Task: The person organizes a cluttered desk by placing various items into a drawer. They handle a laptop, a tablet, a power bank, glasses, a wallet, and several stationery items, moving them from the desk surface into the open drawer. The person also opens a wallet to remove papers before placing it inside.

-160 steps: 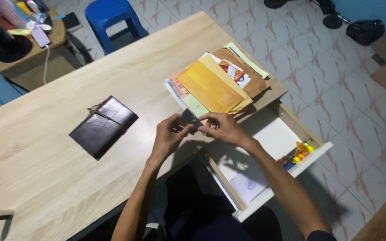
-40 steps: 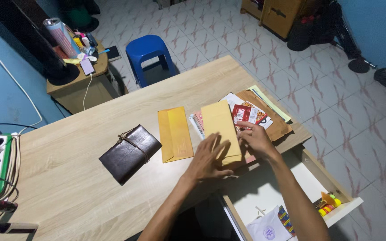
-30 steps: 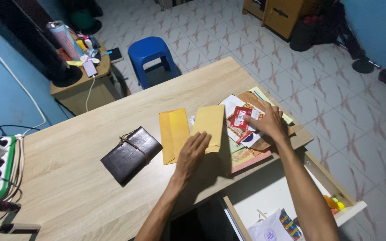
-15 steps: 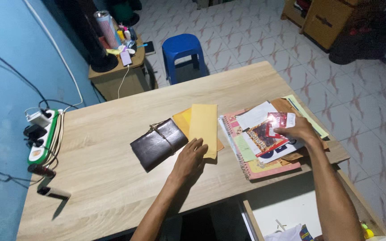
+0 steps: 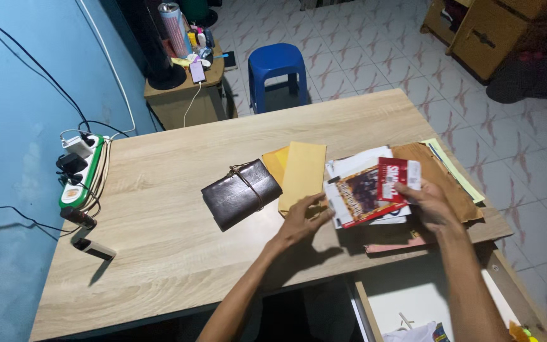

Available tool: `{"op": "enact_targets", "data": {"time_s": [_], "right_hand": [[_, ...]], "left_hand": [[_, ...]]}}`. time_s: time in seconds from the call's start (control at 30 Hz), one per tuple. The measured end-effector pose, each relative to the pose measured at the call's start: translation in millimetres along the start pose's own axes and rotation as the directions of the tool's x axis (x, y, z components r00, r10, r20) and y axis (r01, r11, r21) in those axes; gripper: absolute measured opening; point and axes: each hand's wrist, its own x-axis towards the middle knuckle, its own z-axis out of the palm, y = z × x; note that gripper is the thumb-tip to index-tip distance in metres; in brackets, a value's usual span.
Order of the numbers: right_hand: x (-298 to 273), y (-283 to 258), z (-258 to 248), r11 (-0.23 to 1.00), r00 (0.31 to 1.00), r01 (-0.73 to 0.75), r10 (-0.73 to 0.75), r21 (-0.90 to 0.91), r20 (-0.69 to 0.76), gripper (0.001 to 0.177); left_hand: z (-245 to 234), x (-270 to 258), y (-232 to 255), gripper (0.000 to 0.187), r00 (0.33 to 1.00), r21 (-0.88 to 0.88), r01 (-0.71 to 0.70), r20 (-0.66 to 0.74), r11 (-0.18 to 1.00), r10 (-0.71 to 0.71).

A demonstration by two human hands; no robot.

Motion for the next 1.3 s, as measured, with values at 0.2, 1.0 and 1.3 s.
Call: {"op": "enact_targets", "data": {"time_s": [0.2,1.0,1.3], "right_hand": [[-13.0,4.3,45.3,0.998,0.996,-0.009,0.004,0.054,0.085,0.03],[-25.3,22.2,46.0,0.962,0.974,0.16,-0.19,-0.22,-0.124,0.032],[-31.8,12.9,41.9,0.905,0.965,0.159,-0.228,-0.395,-0.133,0.032]], "left_hand": [[28.4,34.6,-27.8,0.051,0.927,-0.675,0.191,-0.115,0.713,-0.357],[-9.6,26.1,-71.5,0.04,0.867,-0.385,-0.08,-0.482,0.919,-0.126],[-45.4,4.1,-44.8,0.101,0.857,-0.047,0.03,-0.513,0.998,-0.049]]}}
